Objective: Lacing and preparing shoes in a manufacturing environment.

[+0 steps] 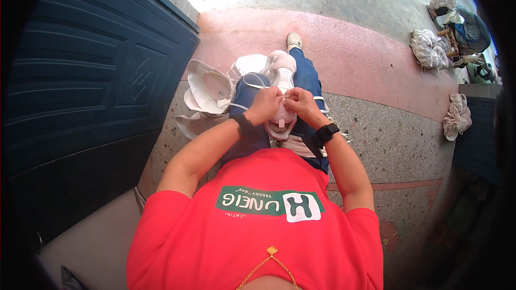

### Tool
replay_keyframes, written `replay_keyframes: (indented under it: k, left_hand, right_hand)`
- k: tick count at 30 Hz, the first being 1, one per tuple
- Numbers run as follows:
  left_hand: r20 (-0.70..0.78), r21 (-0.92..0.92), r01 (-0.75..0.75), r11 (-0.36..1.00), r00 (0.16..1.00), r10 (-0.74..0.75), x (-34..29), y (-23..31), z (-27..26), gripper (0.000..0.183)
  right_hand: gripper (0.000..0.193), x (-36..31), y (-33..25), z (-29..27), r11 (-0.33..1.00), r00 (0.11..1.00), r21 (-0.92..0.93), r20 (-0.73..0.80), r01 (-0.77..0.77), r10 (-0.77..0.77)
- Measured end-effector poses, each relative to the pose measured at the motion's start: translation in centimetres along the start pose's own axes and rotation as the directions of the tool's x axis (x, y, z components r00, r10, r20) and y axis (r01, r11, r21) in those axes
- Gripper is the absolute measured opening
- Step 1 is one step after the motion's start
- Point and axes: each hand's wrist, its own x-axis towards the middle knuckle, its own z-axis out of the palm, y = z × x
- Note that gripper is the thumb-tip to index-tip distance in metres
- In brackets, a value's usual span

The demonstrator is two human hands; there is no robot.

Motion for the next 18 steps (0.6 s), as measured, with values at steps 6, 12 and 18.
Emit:
replay_keyframes:
  k: [6, 12, 18]
  left_hand:
    - [0.012, 0.012, -0.048, 0.999, 0.999, 0.048, -0.8, 0.0, -0.3, 0.017]
    - [0.376, -0.666, 0.419, 0.617, 0.903, -0.208, 0.8, 2.4, -9.1, 0.015]
    - [0.479, -0.566, 0.516, 0.643, 0.841, -0.253, 0.7, 1.8, -7.5, 0.015]
  right_hand:
    - [0.037, -0.6, -0.2, -0.1, 0.999, 0.999, 0.004, 0.005, 0.036, -0.036]
    - [0.037, -2.8, -6.5, -1.4, 0.833, 0.993, -0.541, 0.077, 0.115, -0.087]
    - [0.035, -2.4, -6.6, -0.4, 0.963, 0.989, -0.228, 0.061, 0.143, -0.132]
